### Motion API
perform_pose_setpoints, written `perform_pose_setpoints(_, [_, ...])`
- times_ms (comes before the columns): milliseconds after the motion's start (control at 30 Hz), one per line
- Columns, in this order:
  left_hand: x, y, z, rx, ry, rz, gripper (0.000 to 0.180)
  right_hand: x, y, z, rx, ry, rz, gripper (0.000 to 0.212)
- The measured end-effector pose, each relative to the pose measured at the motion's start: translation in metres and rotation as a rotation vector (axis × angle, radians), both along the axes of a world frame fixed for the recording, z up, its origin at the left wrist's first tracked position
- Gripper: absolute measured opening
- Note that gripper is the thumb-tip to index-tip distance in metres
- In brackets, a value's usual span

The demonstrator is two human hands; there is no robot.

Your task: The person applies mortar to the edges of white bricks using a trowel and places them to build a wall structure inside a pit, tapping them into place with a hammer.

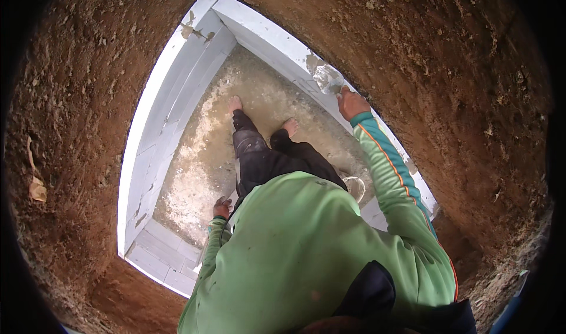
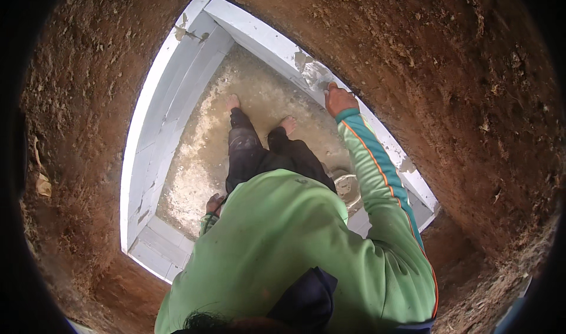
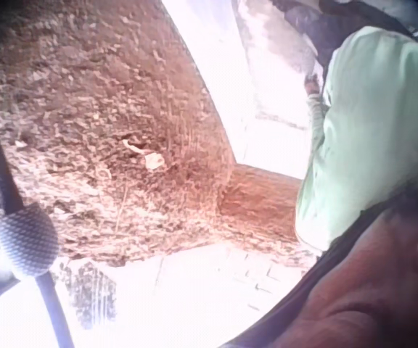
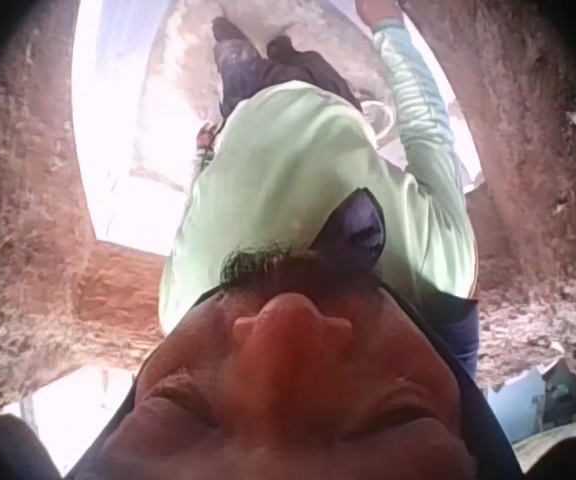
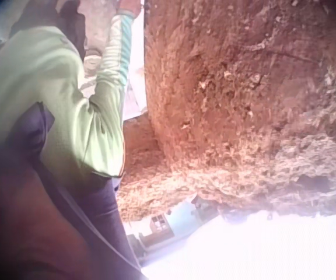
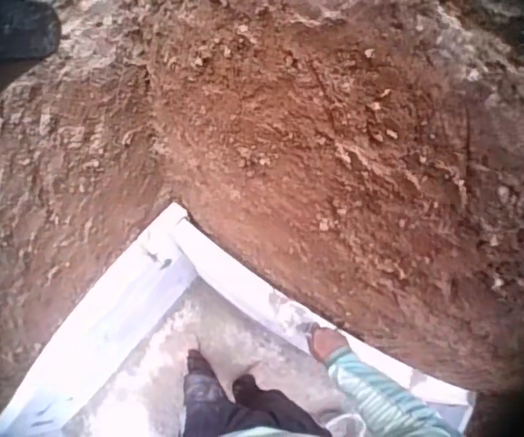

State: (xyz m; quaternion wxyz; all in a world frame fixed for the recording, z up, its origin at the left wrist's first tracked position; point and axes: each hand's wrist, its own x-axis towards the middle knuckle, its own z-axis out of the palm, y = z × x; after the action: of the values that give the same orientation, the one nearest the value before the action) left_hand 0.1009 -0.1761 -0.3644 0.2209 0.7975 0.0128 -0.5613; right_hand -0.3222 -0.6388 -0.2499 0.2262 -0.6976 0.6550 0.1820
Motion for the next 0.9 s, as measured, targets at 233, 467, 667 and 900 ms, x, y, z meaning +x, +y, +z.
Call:
perform_pose_setpoints(233, [0.01,0.029,-0.039,-0.174,0.022,-0.077,0.054,-0.039,0.039,0.007,0.034,0.084,-0.15,0.04])
perform_pose_setpoints(467, [0.013,-0.03,-0.015,-0.053,0.059,0.025,0.053,-0.099,0.111,0.02,0.065,-0.19,-0.462,0.039])
perform_pose_setpoints(667, [0.066,-0.069,-0.012,0.007,0.124,-0.135,0.059,0.009,0.086,0.057,0.545,-1.027,-1.122,0.03])
perform_pose_setpoints(900, [0.17,-0.127,-0.021,-0.104,0.001,-0.063,0.061,0.186,0.003,-0.017,0.417,-1.096,-0.963,0.024])
